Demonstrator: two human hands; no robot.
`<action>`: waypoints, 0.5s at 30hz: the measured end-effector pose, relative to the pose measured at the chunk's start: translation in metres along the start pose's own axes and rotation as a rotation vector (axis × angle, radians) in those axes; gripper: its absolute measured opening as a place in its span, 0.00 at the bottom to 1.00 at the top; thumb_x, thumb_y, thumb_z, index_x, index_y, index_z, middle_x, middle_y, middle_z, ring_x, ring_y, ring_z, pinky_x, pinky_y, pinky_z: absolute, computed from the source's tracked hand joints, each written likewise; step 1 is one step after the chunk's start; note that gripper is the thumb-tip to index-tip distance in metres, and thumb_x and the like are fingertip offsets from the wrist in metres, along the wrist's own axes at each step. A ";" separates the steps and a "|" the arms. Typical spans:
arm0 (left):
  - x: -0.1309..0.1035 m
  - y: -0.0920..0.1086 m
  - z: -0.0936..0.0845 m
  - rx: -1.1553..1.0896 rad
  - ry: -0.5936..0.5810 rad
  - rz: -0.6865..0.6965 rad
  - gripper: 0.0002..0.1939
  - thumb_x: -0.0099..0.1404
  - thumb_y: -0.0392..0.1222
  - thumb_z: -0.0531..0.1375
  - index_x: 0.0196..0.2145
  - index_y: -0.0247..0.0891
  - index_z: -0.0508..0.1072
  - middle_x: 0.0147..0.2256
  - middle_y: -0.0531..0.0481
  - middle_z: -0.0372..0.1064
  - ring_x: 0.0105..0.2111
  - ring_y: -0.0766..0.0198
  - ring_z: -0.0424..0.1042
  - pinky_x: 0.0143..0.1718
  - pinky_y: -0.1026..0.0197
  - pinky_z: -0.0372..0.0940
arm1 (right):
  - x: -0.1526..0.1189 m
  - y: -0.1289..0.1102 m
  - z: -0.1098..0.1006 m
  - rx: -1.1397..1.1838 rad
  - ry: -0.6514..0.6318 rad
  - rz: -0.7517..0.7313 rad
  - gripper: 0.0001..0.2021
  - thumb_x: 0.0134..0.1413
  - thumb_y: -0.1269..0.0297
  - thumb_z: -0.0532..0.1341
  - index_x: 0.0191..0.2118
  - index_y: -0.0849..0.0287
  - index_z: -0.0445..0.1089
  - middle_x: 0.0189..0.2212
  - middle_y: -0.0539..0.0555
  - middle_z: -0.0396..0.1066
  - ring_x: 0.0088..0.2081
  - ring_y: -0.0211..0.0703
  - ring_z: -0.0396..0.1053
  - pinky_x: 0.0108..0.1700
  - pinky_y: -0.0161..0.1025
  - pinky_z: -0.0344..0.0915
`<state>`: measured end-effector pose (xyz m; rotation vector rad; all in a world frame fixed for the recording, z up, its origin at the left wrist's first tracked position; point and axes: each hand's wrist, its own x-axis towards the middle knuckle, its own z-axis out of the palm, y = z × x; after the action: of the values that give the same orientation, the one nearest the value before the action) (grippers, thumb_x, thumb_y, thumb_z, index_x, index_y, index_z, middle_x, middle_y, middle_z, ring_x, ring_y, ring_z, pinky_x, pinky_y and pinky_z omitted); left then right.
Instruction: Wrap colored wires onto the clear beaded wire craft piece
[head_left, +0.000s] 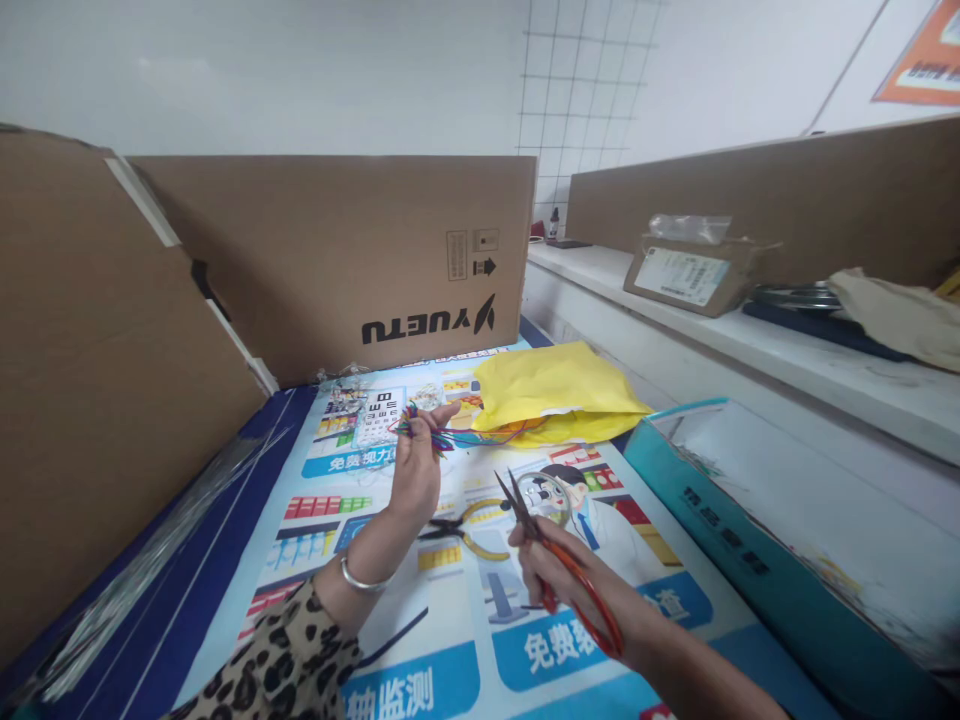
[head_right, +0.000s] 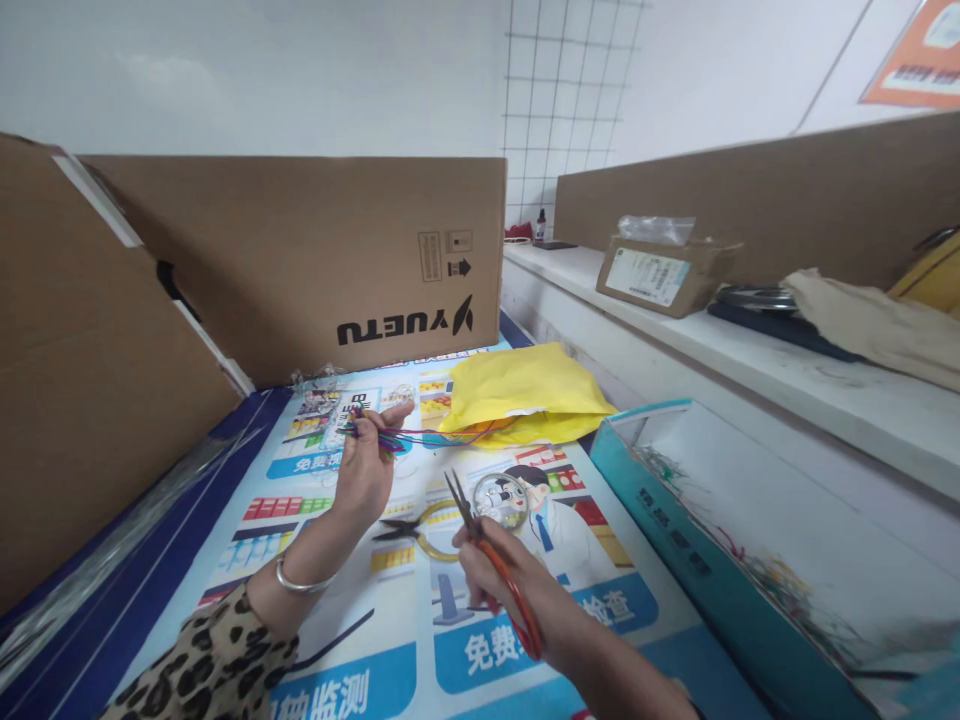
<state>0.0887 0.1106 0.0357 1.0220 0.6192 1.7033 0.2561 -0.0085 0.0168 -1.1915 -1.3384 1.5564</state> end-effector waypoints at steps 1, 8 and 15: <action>-0.001 -0.001 0.001 -0.004 0.004 -0.007 0.16 0.62 0.56 0.56 0.28 0.41 0.62 0.40 0.49 0.76 0.49 0.62 0.69 0.55 0.56 0.56 | 0.008 0.000 0.008 0.080 0.004 -0.012 0.20 0.56 0.45 0.52 0.39 0.58 0.64 0.21 0.48 0.62 0.23 0.36 0.61 0.27 0.34 0.59; -0.012 0.000 0.002 0.046 0.002 -0.032 0.15 0.63 0.56 0.54 0.29 0.41 0.62 0.42 0.50 0.75 0.49 0.61 0.69 0.56 0.56 0.55 | 0.066 0.000 0.051 0.222 -0.028 -0.086 0.23 0.54 0.40 0.51 0.33 0.59 0.59 0.20 0.45 0.60 0.18 0.32 0.58 0.20 0.31 0.56; -0.016 -0.003 -0.001 0.100 -0.004 -0.059 0.15 0.65 0.56 0.51 0.35 0.42 0.65 0.48 0.49 0.71 0.54 0.60 0.65 0.59 0.54 0.50 | 0.077 -0.012 0.055 0.187 0.029 -0.171 0.22 0.55 0.40 0.51 0.31 0.57 0.56 0.21 0.43 0.57 0.18 0.31 0.57 0.21 0.31 0.55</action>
<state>0.0911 0.0965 0.0274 1.0665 0.7316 1.6316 0.1812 0.0501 0.0162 -0.9557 -1.2141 1.4996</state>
